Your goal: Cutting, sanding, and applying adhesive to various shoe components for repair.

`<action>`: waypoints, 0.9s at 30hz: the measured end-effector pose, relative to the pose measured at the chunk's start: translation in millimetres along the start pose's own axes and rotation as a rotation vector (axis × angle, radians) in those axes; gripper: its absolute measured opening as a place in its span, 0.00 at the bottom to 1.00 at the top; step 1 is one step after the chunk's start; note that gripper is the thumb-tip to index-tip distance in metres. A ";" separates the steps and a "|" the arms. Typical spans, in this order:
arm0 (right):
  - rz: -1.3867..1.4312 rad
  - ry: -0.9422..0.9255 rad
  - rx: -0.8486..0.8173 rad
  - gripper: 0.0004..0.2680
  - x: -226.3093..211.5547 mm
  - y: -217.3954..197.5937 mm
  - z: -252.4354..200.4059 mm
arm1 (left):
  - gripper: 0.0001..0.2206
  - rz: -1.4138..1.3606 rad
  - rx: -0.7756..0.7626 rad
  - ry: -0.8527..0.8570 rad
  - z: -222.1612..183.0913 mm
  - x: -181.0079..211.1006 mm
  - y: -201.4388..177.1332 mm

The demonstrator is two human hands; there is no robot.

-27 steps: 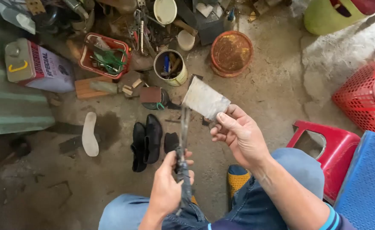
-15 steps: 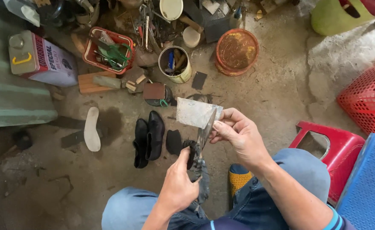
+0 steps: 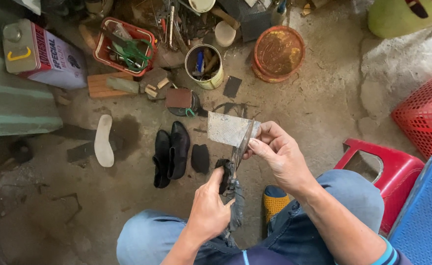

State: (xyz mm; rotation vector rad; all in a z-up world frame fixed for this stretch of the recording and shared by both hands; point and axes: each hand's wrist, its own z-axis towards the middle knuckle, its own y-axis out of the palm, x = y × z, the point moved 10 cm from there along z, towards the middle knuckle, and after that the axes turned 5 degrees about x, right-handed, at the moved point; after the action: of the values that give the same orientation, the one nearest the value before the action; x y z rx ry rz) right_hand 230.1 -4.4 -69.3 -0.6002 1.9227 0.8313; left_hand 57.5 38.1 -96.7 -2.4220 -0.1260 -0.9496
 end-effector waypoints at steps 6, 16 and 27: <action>-0.018 0.064 0.072 0.06 7.8 -9.1 4.2 | 0.19 -0.010 0.079 0.104 2.9 -2.1 5.0; -0.203 -0.071 -0.047 0.08 -4.4 -2.0 -1.5 | 0.28 -0.131 0.038 0.164 -0.8 19.2 0.6; -0.230 -0.088 0.031 0.07 -7.4 -15.6 -5.7 | 0.18 -0.008 0.069 0.172 4.9 -4.7 20.6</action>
State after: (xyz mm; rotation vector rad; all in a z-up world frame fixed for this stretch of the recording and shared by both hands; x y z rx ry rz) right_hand 241.1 -18.4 -65.5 -0.7379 1.7454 0.6698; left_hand 62.4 23.4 -111.9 -2.2671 -0.1044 -1.1331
